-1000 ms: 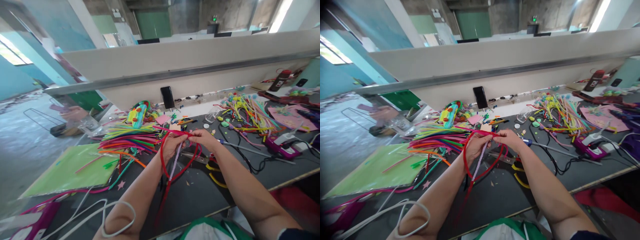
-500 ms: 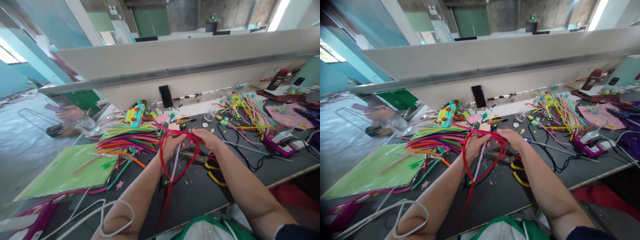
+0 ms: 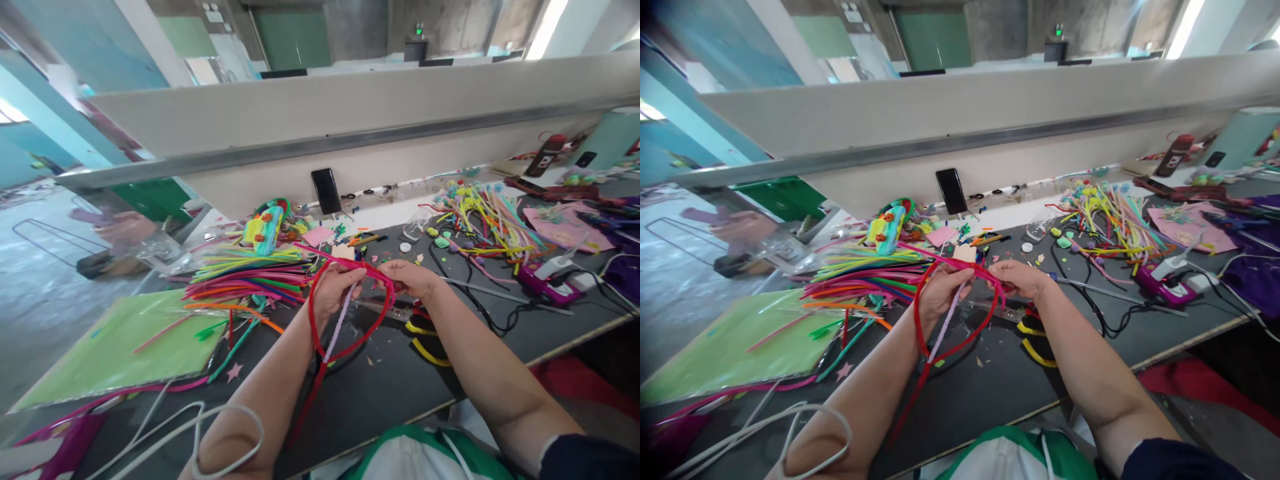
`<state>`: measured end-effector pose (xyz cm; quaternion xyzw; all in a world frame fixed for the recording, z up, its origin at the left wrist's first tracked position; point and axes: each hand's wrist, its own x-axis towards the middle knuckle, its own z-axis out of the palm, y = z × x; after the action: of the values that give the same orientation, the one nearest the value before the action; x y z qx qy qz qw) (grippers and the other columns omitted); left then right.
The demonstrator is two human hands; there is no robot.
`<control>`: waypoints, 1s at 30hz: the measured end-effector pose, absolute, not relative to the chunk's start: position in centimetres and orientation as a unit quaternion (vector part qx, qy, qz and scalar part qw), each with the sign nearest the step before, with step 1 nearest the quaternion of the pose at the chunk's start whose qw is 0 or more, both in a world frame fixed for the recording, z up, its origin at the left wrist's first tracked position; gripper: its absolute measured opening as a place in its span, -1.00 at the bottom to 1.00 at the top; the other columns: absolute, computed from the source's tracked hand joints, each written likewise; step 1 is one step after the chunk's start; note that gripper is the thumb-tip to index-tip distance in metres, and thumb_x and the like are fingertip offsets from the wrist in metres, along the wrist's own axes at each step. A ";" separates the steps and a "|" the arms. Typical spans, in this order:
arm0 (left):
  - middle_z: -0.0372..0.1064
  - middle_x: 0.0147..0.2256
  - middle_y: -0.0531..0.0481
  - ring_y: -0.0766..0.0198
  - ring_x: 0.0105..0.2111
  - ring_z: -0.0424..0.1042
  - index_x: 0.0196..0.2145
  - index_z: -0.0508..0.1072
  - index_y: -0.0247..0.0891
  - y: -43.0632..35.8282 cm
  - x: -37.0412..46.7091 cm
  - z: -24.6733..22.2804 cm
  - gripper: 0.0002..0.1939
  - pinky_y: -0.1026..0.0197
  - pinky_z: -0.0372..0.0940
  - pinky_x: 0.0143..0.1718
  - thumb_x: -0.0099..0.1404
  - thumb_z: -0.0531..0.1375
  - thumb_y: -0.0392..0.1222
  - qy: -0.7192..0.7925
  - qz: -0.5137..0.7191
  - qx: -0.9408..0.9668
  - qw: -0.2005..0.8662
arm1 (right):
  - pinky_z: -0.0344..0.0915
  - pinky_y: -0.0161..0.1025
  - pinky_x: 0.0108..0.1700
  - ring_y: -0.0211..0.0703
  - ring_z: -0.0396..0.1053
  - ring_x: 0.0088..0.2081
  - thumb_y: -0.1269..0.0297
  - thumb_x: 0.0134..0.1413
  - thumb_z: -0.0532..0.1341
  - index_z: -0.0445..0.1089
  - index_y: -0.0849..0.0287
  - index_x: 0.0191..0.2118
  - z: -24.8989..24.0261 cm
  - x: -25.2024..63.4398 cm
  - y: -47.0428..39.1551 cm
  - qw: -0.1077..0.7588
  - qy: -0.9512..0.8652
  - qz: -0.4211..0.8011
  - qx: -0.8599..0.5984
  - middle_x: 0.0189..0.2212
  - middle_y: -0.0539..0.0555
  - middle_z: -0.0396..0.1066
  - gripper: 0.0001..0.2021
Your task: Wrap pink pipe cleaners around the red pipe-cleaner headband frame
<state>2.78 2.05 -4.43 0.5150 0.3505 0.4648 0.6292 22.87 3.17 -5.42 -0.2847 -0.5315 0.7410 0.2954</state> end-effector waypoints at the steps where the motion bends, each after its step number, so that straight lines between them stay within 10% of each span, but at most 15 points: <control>1: 0.31 -0.63 0.07 0.47 -0.74 0.20 -0.51 0.45 -0.38 2.0 2.7 -4.4 -0.75 0.37 0.05 -0.75 0.02 0.34 -0.11 0.348 0.463 0.517 0.630 | -0.18 -0.43 -0.68 -0.48 -0.03 -0.71 -0.08 -0.06 0.28 0.39 0.28 -0.45 -5.5 22.9 3.2 0.289 -0.535 0.742 -0.283 -0.64 -0.06 0.29 -0.58; 12: 0.34 -0.61 0.05 0.47 -0.76 0.21 -0.51 0.45 -0.38 2.3 2.2 -4.1 -0.75 0.38 -0.02 -0.76 0.04 0.33 -0.12 0.356 0.461 0.512 0.632 | 0.11 -0.37 -0.42 -0.36 0.23 -0.49 0.03 -0.18 0.38 0.42 0.28 -0.44 -5.6 23.0 3.5 0.326 -0.524 0.737 -0.274 -0.53 -0.01 0.35 -0.63; 19: 0.36 -0.58 0.04 0.45 -0.74 0.25 -0.49 0.47 -0.38 2.4 1.8 -4.4 -0.80 0.37 0.06 -0.74 0.05 0.34 -0.17 0.315 0.468 0.505 0.654 | -0.12 -0.33 -0.49 -0.41 0.02 -0.58 0.13 -0.23 0.41 0.36 0.26 -0.52 -5.4 23.2 3.7 0.327 -0.569 0.694 -0.296 -0.63 -0.10 0.21 -0.69; 30: 0.47 -0.37 -0.10 0.30 -0.41 0.46 -0.22 0.49 -0.38 5.4 -3.3 -4.8 -0.67 0.26 0.36 -0.34 0.02 0.34 -0.25 0.453 0.394 0.450 0.661 | -0.04 -0.31 -0.40 -0.35 0.05 -0.52 0.09 -0.21 0.33 0.33 0.24 -0.56 -6.0 23.5 4.5 0.386 -0.603 0.605 -0.348 -0.62 -0.09 0.21 -0.70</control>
<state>-3.25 5.44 -4.78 0.4501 0.4530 0.3940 0.6610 23.48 4.47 -5.96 -0.3483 -0.6031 0.6050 0.3858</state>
